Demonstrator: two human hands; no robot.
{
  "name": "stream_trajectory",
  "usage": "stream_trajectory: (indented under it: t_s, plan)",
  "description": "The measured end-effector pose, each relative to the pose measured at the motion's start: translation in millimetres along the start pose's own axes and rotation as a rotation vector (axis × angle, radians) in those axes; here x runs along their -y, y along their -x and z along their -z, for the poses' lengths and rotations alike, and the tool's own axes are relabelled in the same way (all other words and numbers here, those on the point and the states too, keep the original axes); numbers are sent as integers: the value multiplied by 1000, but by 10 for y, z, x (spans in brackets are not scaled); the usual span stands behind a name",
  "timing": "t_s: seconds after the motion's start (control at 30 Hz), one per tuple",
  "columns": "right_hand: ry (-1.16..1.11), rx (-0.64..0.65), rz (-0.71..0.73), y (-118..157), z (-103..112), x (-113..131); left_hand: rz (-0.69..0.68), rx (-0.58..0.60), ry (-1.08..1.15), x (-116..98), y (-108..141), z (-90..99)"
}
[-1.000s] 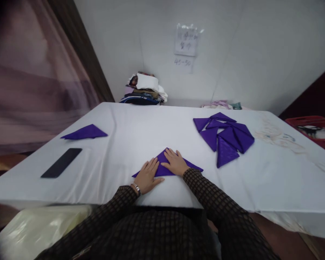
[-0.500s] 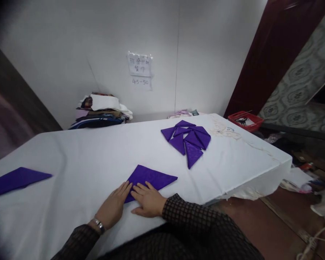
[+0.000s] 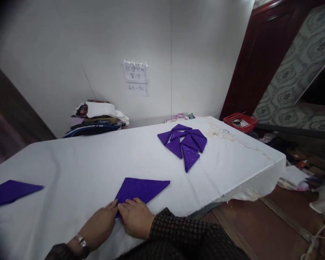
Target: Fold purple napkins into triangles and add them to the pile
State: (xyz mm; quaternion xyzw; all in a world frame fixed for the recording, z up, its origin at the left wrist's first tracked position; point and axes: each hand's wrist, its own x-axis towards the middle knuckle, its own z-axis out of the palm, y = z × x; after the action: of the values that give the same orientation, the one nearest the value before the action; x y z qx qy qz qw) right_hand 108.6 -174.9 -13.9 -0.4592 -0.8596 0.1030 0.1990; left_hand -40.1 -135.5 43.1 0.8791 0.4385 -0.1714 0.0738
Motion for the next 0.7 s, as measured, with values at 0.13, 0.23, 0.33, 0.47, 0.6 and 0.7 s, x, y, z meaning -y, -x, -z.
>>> stream_trajectory:
  t_s: [0.13,0.23,0.33,0.47,0.6,0.7]
  plan:
    - [-15,-14,5,9,-9,-8,-15,1,40,-40,55,43]
    - [-24,-16,-31,-9,1,2,-11,20,32,-86,74,83]
    - [-55,5,-74,-19,15,5,2,31,38,-99,83,160]
    - [-216,-1,-154,19,50,-15,28,42,205,59,33,361]
    - [-572,-193,-260,61,61,-54,5,-34,633,321,-162,539]
    - [-843,-309,-371,72,46,-88,-88,-40,983,385,-351,512]
